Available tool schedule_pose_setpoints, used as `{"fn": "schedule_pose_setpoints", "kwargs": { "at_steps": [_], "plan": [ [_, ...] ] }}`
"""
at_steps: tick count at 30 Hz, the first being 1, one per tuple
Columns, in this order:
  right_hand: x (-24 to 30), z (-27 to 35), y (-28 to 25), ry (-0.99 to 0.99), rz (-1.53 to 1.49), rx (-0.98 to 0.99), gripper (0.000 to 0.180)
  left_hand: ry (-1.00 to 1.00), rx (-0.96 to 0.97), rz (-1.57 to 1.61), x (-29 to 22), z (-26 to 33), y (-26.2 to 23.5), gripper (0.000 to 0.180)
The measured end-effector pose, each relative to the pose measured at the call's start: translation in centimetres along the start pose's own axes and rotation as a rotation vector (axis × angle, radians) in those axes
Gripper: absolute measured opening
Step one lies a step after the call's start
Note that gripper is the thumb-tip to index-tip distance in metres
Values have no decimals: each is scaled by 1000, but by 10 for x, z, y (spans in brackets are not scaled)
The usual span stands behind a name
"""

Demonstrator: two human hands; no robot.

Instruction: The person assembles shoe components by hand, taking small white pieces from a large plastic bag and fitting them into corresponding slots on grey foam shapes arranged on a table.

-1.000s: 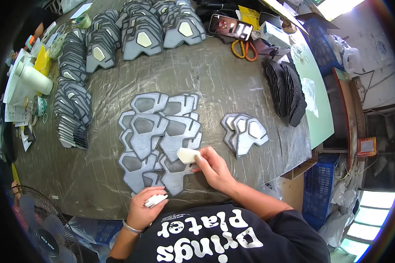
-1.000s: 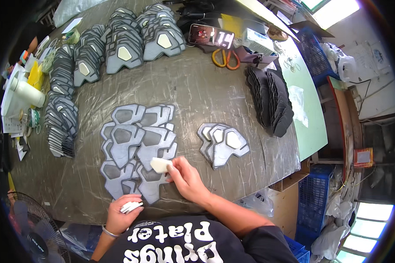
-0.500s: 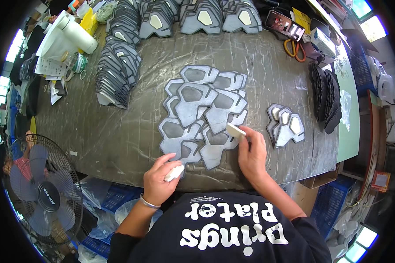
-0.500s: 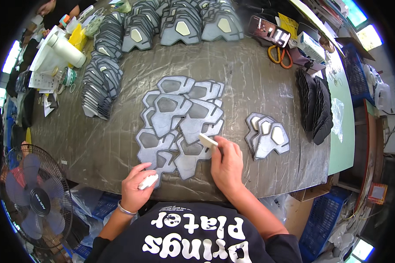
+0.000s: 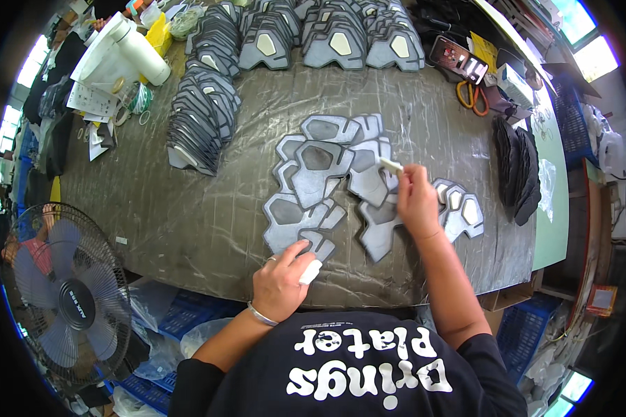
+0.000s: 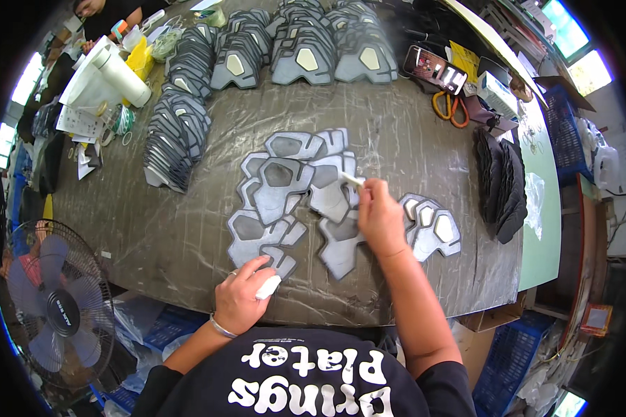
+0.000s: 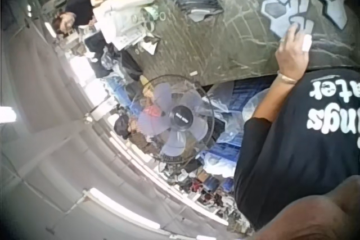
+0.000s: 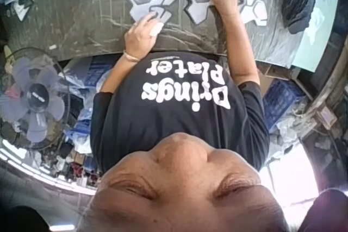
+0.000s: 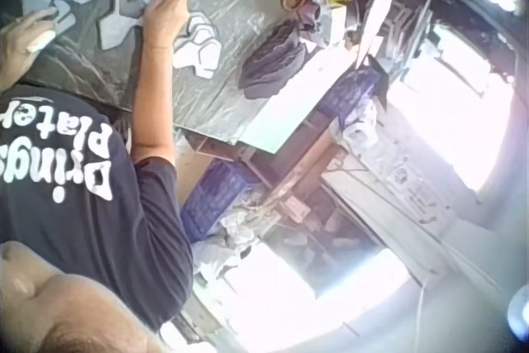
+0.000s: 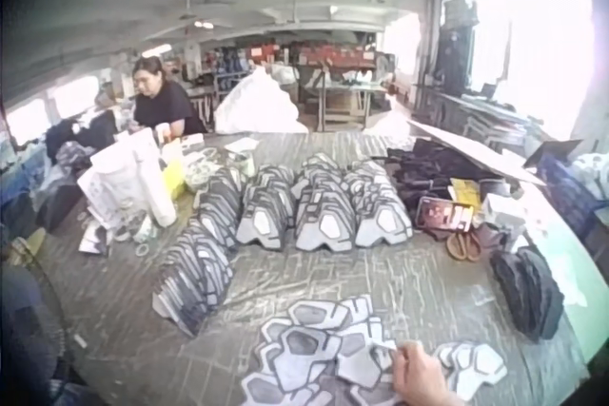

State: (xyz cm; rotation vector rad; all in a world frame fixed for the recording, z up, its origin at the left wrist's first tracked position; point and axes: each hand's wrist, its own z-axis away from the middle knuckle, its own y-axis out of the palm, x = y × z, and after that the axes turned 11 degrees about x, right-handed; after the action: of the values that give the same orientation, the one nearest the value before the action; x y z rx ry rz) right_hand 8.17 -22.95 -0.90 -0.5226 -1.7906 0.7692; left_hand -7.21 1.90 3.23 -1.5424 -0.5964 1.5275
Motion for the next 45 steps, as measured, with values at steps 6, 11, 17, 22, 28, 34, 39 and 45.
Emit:
{"fn": "schedule_pose_setpoints", "kwargs": {
  "at_steps": [6,11,17,22,28,34,39,45],
  "plan": [
    [9,4,-24,61,-95,204,12,28,-33,23,0,-3,-2,37],
    [4,14,-8,95,-137,37,13,116,-62,-74,-19,-36,-13,42],
    [8,17,-6,70,-150,56,12,231,-20,-194,-21,-115,2,51],
    [11,40,-57,298,-223,283,12,96,22,-248,-12,-124,9,48],
    [17,52,-34,-29,-208,114,9,111,-84,-210,-24,-109,3,48],
    [29,88,-63,640,-858,483,19,277,72,-36,-28,-69,-13,48],
    [39,94,-61,775,-784,613,23,460,298,0,-33,-36,1,41],
    [47,93,-51,814,-760,549,23,471,265,5,-29,-28,16,46]
  ]
}}
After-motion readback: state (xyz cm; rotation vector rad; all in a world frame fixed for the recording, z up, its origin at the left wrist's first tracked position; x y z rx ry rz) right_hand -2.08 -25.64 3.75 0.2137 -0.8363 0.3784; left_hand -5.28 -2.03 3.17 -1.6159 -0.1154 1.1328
